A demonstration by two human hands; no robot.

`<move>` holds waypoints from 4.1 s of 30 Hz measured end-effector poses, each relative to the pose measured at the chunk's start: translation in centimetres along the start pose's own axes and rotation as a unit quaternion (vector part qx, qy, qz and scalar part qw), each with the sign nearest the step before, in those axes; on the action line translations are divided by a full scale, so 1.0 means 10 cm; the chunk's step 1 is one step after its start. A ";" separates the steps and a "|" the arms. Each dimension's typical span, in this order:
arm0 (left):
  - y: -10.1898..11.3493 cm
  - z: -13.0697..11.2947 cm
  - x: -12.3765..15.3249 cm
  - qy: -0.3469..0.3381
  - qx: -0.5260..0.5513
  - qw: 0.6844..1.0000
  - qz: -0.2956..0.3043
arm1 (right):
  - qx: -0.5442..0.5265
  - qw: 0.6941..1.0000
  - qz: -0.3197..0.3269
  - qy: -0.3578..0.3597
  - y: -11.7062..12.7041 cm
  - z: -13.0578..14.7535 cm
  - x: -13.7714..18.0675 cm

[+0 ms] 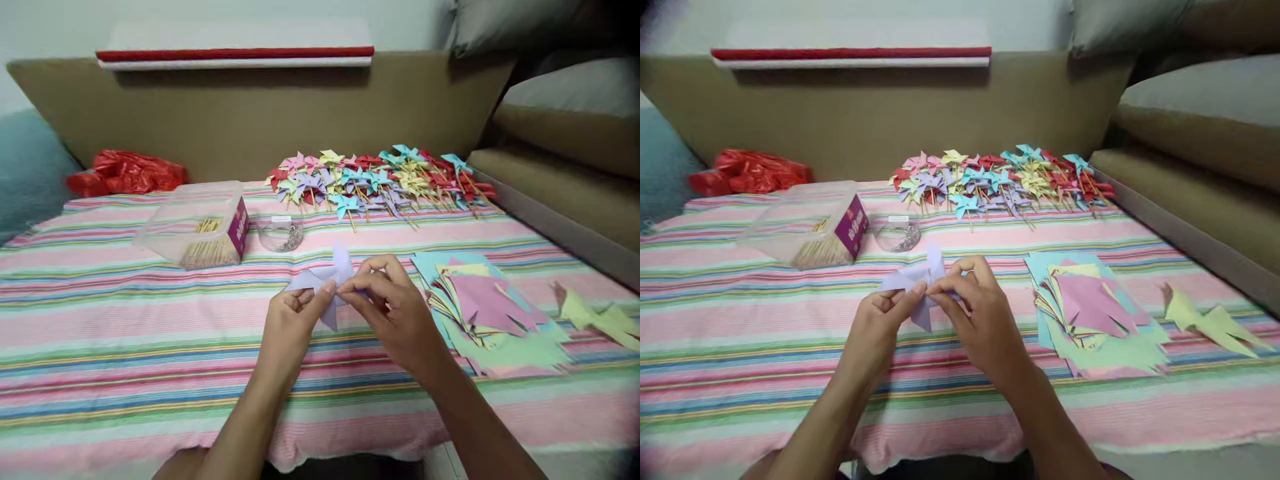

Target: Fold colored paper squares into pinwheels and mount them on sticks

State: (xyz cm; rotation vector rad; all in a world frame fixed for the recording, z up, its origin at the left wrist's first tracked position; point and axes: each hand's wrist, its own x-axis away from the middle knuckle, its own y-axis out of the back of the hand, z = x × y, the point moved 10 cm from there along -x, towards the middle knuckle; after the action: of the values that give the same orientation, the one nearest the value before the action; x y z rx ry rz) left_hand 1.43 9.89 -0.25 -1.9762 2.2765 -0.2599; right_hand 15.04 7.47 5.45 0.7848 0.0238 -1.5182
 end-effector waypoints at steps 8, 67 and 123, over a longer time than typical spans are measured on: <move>0.03 -0.04 0.03 -0.026 0.007 0.999 -0.017 | -0.032 0.998 -0.016 -0.061 0.05 -0.09 0.01; -0.12 -0.41 0.18 -0.230 -0.271 0.934 0.027 | -0.129 0.966 0.062 -0.218 -0.03 -0.38 0.09; -0.15 -0.66 0.42 -0.405 -0.353 0.843 0.004 | -0.156 0.985 -0.027 -0.068 0.01 -0.24 0.05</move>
State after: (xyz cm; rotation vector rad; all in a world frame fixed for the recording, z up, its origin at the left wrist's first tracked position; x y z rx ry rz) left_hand 0.99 5.93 6.61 -1.7564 1.8746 1.3329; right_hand 16.27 8.13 3.45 0.4321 0.1786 -1.5678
